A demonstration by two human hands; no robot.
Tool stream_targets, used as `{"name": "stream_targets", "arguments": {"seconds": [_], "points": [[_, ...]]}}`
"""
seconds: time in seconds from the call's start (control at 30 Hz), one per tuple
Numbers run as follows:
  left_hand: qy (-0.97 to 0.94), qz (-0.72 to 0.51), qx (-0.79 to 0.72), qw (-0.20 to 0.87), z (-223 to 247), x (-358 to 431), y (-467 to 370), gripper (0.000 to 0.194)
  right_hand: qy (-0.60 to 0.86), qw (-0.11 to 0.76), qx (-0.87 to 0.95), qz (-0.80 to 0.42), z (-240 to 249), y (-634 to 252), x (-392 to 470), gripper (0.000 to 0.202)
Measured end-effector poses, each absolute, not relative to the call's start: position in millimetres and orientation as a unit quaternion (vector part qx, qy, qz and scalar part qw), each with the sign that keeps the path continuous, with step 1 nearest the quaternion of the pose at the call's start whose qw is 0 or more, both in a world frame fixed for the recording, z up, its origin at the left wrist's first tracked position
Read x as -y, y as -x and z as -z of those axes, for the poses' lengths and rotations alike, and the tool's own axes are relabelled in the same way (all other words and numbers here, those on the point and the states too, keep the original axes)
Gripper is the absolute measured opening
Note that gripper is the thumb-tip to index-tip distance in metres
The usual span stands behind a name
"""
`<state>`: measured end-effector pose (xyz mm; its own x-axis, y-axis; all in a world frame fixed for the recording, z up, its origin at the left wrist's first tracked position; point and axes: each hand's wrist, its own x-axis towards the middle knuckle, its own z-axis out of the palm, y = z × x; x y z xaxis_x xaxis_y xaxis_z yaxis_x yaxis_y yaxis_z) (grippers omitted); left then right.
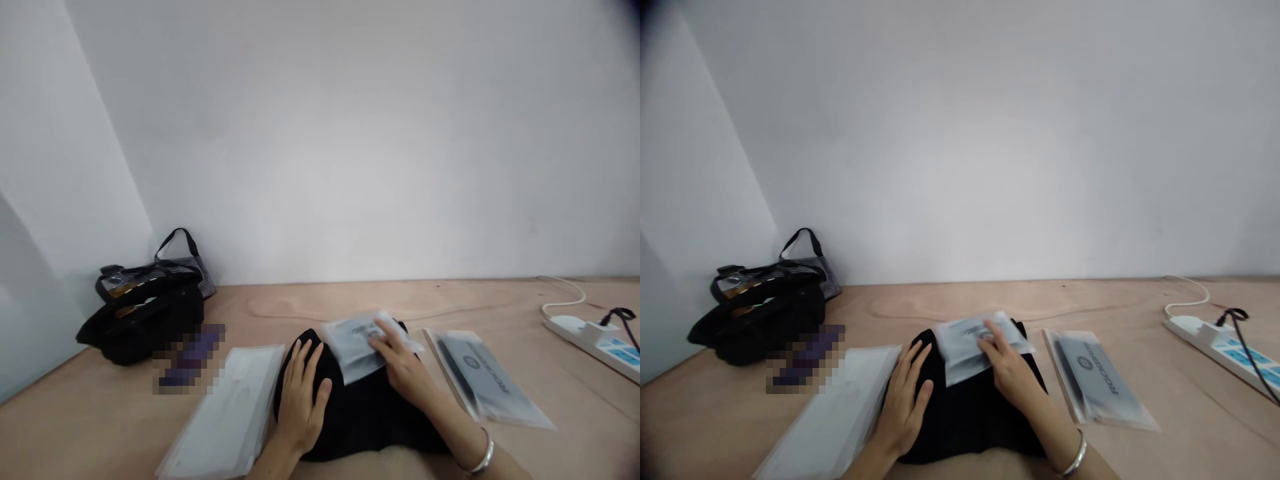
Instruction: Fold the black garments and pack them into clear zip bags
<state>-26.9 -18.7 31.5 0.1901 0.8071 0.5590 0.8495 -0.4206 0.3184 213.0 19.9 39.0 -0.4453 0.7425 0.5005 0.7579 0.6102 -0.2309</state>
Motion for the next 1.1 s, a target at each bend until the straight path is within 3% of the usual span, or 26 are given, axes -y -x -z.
{"name": "stream_targets", "arguments": {"seconds": [0.1,0.23,0.43,0.6,0.7,0.87,1.1], "points": [[0.774,0.383,0.501,0.058,-48.7,25.7,30.0,0.044,0.358,0.253,0.896,-0.065,-35.6,-195.1,-10.4,0.041],[0.827,0.291,0.480,0.002,-53.1,28.4,17.5,0.036,0.348,0.214,0.905,-0.122,-30.2,-186.8,-0.1,0.037],[0.876,0.129,0.461,-0.059,-36.2,21.8,5.0,0.056,0.556,0.136,0.819,-0.037,-12.4,-210.7,-0.4,0.052],[0.893,0.085,0.436,-0.078,-41.1,18.0,20.7,0.055,0.639,0.059,0.767,-0.030,-1.1,-226.4,-1.1,0.064],[0.886,0.075,0.451,-0.077,-49.4,12.2,15.5,0.056,0.634,0.086,0.768,-0.023,-11.8,-217.9,-5.0,0.054],[0.848,0.084,0.522,-0.036,-51.7,-8.8,-14.9,0.051,0.636,0.202,0.740,-0.082,-36.2,-183.4,-25.3,0.028],[0.825,0.109,0.554,0.001,-16.8,-24.5,-20.1,0.048,0.696,0.238,0.671,-0.098,-20.1,-145.0,-58.1,0.036]]}}
